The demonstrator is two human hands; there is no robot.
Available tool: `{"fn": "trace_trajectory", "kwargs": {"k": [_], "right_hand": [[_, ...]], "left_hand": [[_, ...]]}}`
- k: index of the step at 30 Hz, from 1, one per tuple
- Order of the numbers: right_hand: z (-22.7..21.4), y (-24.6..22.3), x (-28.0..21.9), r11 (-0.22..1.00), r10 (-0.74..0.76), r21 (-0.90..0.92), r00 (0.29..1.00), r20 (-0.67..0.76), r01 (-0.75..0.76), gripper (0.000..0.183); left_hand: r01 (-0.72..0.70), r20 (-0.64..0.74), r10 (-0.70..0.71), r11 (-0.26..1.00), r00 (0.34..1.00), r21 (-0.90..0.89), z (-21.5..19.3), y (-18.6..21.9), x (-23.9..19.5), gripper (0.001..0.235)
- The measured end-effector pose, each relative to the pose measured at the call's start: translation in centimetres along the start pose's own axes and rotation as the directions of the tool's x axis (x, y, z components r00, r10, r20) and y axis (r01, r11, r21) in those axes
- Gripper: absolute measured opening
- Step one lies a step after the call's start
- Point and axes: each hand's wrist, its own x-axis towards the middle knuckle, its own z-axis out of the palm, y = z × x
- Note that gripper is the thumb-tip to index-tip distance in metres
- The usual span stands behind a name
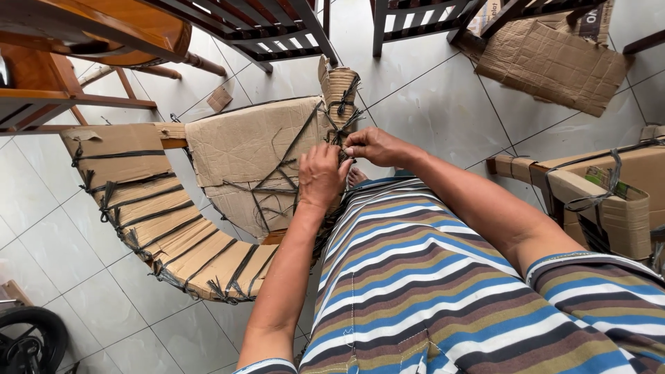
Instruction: The person ties black plastic straps around the frame of a wooden chair covered in cardboard. They repeatedly wrap the straps around the armrests and legs, pulling them tight and securing them with knots to fasten the cardboard in place.
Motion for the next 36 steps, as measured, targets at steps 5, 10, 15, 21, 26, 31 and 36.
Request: {"fn": "trace_trajectory", "kwargs": {"k": [5, 10, 15, 21, 26, 31, 36], "right_hand": [[-0.1, 0.1, 0.3, 0.996, 0.013, -0.089, 0.999, -0.032, -0.016, 0.016], [-0.9, 0.0, 0.3, 0.962, 0.028, -0.268, 0.997, -0.07, -0.046, 0.014], [-2.3, 0.6, -0.8, 0.833, 0.146, -0.504, 0.969, -0.2, -0.23, 0.019], [-3.3, 5.2, -2.3, 0.835, 0.251, -0.441, 0.941, -0.227, -0.329, 0.025], [-4.0, 5.6, -3.8, 0.857, 0.238, -0.41, 0.946, -0.221, -0.312, 0.024], [-4.1, 0.7, -6.2, 0.894, 0.188, -0.375, 0.964, -0.189, -0.247, 0.024], [-3.8, -4.3, -7.3, 0.905, 0.083, -0.406, 0.989, -0.119, -0.125, 0.022]], "left_hand": [[-0.068, -0.063, 0.084, 0.97, 0.994, 0.233, 2.1, 0.1, 0.3, 0.027], [-0.136, -0.084, 0.157, 0.965, 0.984, 0.223, 1.5, -0.1, 0.4, 0.016], [0.067, 0.152, -0.062, 0.997, 0.986, -0.025, 1.9, -2.5, -1.2, 0.017], [0.149, 0.143, -0.116, 0.958, 0.983, -0.246, -0.9, -1.5, -0.4, 0.017], [0.148, 0.111, -0.102, 0.798, 0.989, -0.584, 0.5, -0.1, 0.8, 0.015], [0.293, 0.173, -0.246, 0.624, 0.954, -0.724, 0.3, 0.3, 1.5, 0.016], [0.204, 0.112, -0.178, 0.674, 0.978, -0.71, 1.0, 0.1, 1.7, 0.007]]}}
